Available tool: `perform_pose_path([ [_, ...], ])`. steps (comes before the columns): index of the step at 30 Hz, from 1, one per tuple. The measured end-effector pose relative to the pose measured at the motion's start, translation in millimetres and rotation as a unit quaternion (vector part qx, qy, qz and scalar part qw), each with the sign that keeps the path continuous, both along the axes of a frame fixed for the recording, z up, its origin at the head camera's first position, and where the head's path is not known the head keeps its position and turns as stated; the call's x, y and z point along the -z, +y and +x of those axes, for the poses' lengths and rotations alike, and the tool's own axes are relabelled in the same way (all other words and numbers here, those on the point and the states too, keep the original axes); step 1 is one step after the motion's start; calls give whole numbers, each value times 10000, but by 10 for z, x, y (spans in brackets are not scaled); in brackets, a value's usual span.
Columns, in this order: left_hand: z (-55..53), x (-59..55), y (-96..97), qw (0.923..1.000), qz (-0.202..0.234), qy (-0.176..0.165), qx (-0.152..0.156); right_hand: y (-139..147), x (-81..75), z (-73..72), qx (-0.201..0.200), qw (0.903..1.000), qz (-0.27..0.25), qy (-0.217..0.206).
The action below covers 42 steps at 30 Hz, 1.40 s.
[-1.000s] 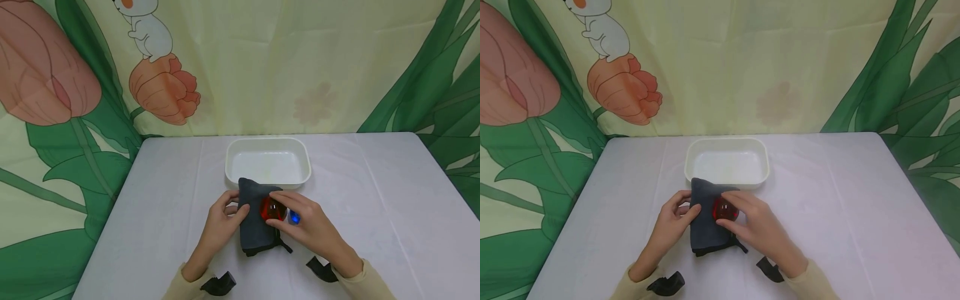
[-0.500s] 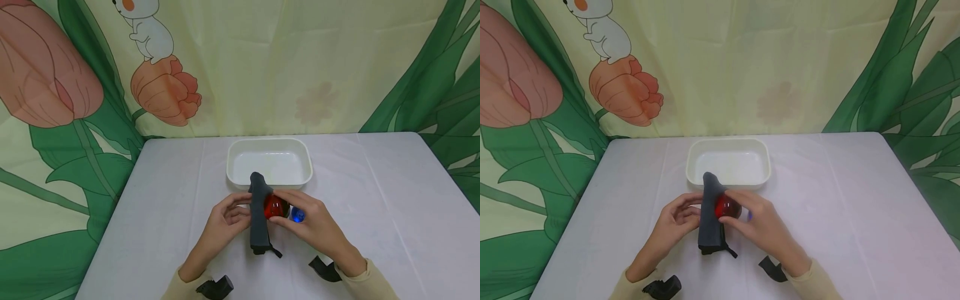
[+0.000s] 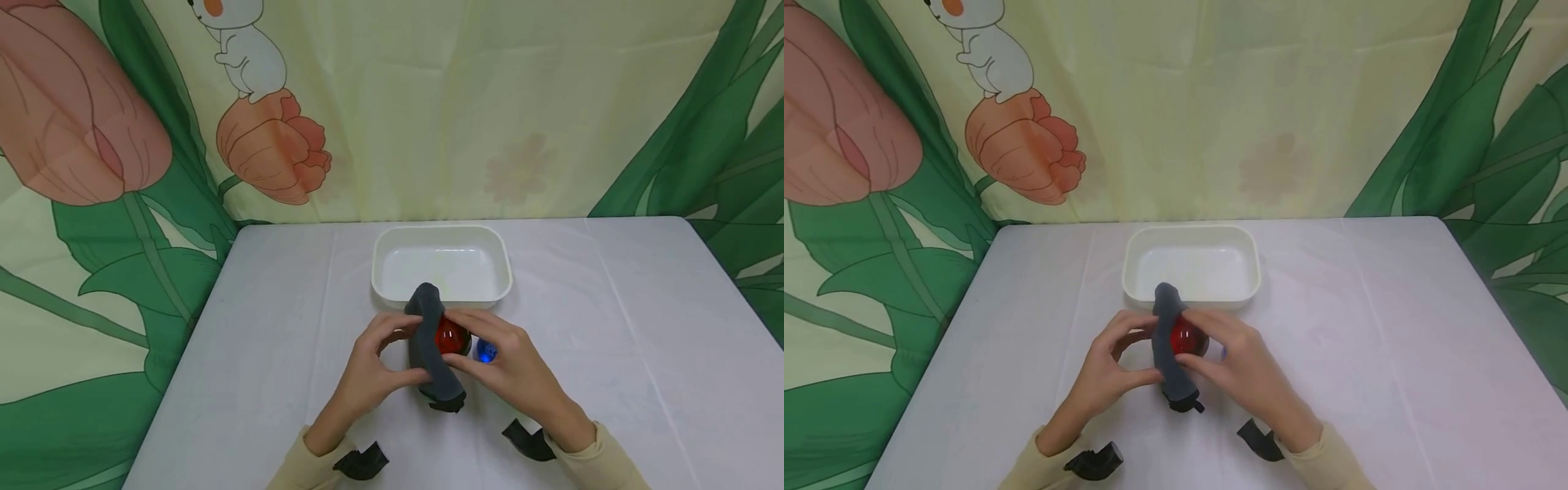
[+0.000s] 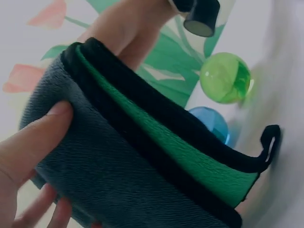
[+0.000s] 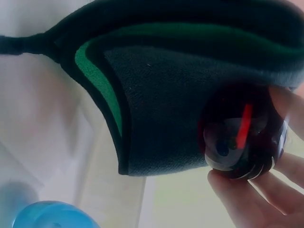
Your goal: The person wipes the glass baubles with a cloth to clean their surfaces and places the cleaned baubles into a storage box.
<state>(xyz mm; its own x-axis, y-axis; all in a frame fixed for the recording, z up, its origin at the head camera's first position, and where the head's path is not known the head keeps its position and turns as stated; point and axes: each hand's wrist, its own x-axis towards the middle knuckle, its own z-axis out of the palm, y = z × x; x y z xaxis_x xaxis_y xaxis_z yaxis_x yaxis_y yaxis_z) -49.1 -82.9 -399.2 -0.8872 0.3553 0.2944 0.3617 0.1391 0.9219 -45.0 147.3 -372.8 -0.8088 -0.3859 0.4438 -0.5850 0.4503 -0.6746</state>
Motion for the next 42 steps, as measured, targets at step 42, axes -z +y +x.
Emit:
perform_pose_path([
  [42,-69,201,204,9897,637,1279,-71,-28,34,2,-107,9916,-442,-1208],
])
